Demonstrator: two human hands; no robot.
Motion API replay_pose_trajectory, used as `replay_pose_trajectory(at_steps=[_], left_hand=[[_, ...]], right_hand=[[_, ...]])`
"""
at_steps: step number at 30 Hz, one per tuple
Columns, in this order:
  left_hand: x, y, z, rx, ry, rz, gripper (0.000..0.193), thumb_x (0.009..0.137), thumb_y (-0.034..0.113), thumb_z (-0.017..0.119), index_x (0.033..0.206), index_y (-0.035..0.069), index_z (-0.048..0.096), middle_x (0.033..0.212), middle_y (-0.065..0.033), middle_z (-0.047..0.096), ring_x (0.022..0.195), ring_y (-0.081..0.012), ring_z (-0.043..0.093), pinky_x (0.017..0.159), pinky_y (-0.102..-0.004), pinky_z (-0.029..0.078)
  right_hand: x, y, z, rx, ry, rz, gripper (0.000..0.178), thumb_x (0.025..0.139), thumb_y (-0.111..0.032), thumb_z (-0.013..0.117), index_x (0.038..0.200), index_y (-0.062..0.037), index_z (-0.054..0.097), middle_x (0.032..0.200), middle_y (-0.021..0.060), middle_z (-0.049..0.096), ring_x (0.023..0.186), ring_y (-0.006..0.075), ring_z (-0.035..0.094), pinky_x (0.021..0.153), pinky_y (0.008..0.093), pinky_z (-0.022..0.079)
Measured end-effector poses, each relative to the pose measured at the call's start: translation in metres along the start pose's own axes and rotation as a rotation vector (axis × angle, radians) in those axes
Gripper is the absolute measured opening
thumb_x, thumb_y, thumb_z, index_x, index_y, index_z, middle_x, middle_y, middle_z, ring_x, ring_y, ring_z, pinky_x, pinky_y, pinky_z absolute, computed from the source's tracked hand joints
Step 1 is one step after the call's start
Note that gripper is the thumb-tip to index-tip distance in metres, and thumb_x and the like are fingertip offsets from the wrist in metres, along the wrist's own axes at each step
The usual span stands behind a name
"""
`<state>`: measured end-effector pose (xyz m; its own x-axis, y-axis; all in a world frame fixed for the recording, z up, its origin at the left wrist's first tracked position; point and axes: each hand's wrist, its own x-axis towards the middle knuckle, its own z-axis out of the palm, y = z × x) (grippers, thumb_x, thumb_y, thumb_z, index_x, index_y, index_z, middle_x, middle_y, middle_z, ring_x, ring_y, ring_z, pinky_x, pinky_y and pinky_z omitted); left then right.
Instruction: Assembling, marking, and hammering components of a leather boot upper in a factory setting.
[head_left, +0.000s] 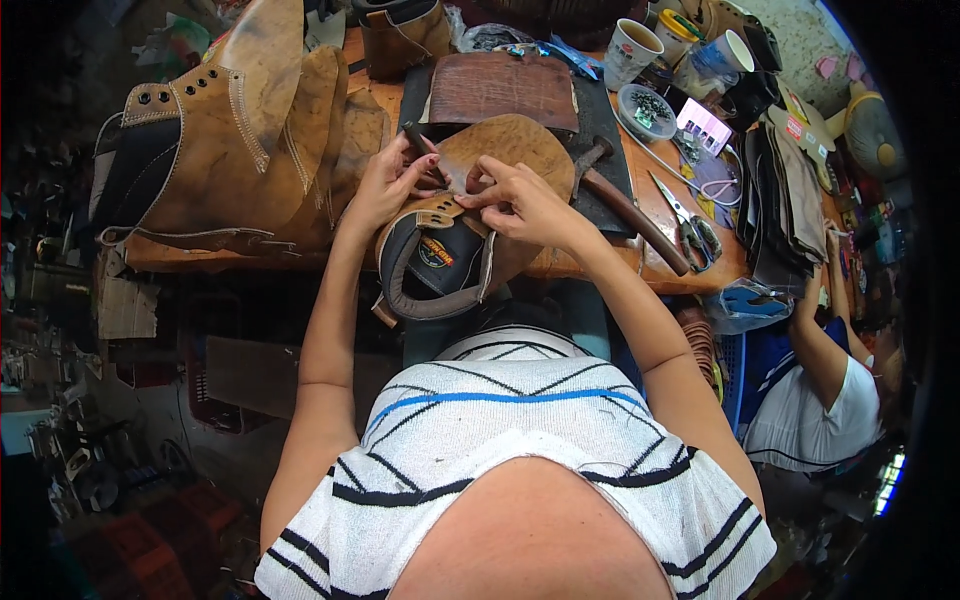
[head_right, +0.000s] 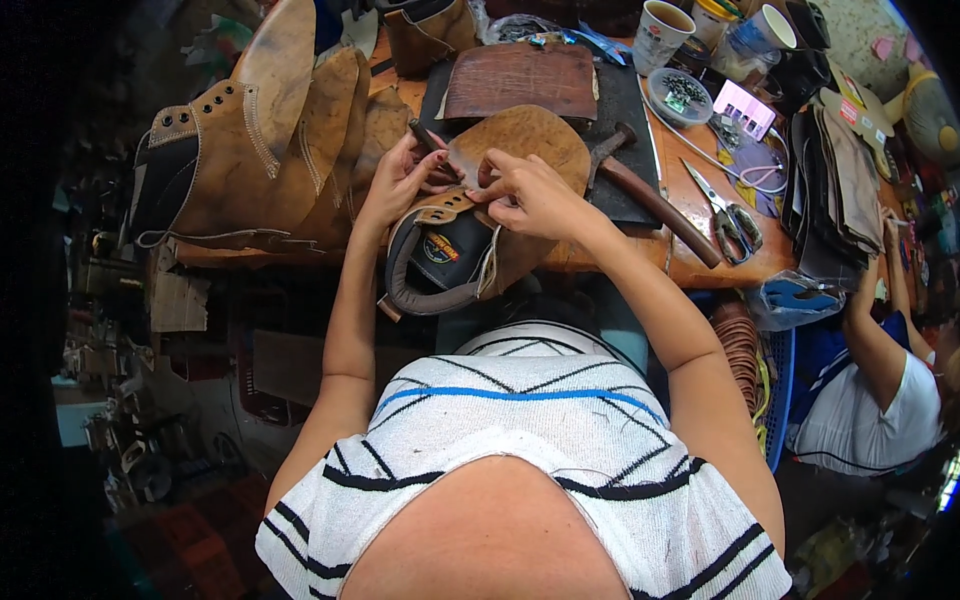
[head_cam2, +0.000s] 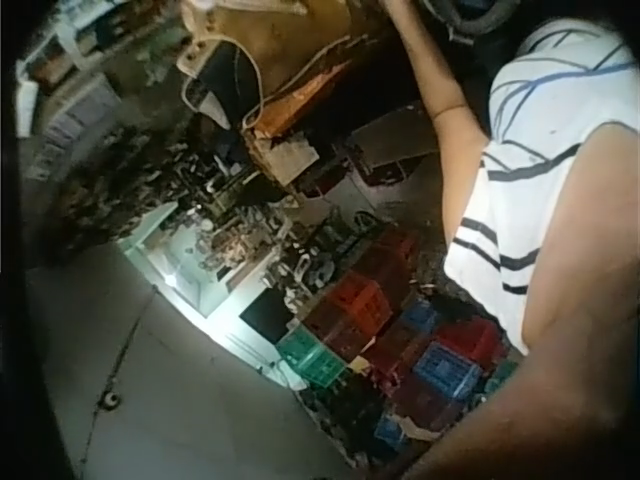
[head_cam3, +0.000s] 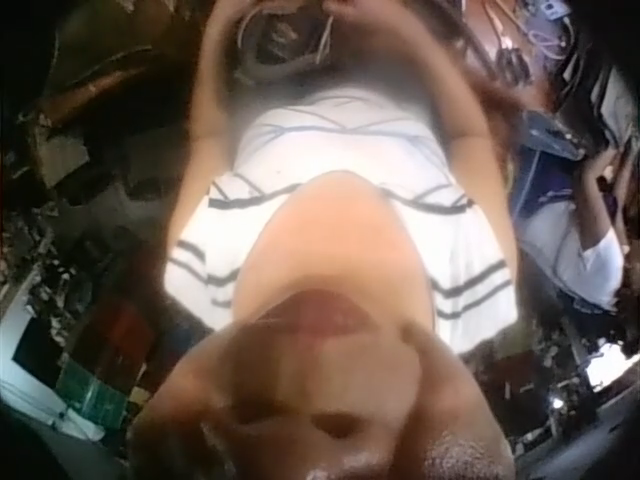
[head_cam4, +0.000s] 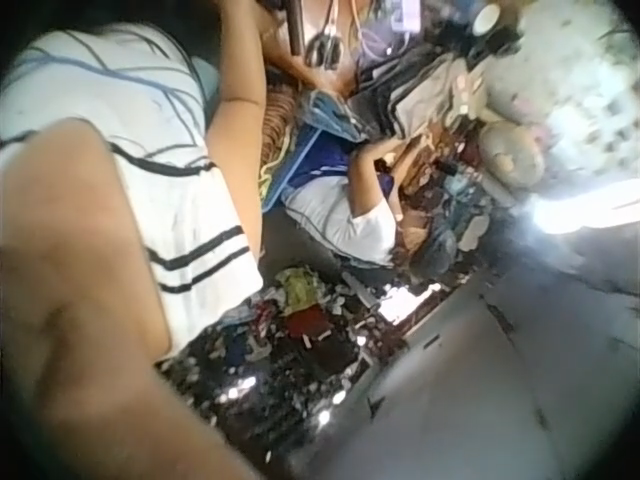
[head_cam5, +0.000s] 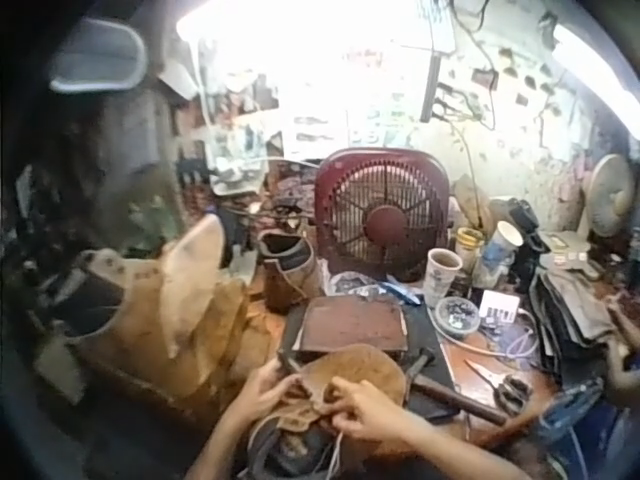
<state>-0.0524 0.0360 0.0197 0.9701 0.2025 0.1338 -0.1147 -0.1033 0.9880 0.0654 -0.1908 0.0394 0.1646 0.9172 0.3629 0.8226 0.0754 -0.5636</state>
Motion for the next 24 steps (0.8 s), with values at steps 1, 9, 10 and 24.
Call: replay_pose_trajectory(at_steps=[1,9,10,24], left_hand=[[0.000,0.000,0.000,0.009,-0.002,0.012,0.020,0.103,0.013,0.058,0.119,0.003,0.054,0.102,-0.0069,0.066,0.090,-0.0149,0.070,0.068,-0.0271,0.062],[-0.002,0.000,0.002,0.045,-0.006,0.051,0.018,0.103,0.011,0.057,0.119,0.003,0.054,0.099,-0.0061,0.067,0.090,-0.0140,0.069,0.068,-0.0263,0.061],[-0.002,0.000,0.002,0.055,-0.009,0.064,0.018,0.103,0.011,0.057,0.119,0.003,0.054,0.098,-0.0058,0.066,0.090,-0.0139,0.069,0.069,-0.0262,0.061],[-0.004,0.017,0.005,0.325,-0.105,0.241,0.014,0.096,0.002,0.064,0.108,-0.004,0.061,0.094,-0.0081,0.071,0.092,-0.0126,0.071,0.072,-0.0267,0.060]], right_hand=[[0.000,0.000,-0.001,0.007,0.000,0.009,0.033,0.077,-0.015,0.061,0.103,-0.0082,0.079,0.106,0.0088,0.062,0.085,0.0257,0.062,0.083,0.0377,0.043],[-0.001,-0.002,-0.002,0.010,-0.060,0.060,0.038,0.078,-0.012,0.060,0.111,-0.0122,0.078,0.111,0.0087,0.059,0.097,0.0266,0.057,0.089,0.0368,0.041],[-0.001,-0.002,-0.002,0.017,-0.071,0.064,0.038,0.078,-0.012,0.059,0.112,-0.0123,0.078,0.111,0.0081,0.059,0.097,0.0258,0.057,0.089,0.0367,0.041],[-0.022,-0.022,-0.032,0.006,0.110,0.123,0.026,0.087,-0.017,0.064,0.108,-0.0062,0.075,0.105,0.0104,0.062,0.091,0.0268,0.059,0.085,0.0389,0.044]])
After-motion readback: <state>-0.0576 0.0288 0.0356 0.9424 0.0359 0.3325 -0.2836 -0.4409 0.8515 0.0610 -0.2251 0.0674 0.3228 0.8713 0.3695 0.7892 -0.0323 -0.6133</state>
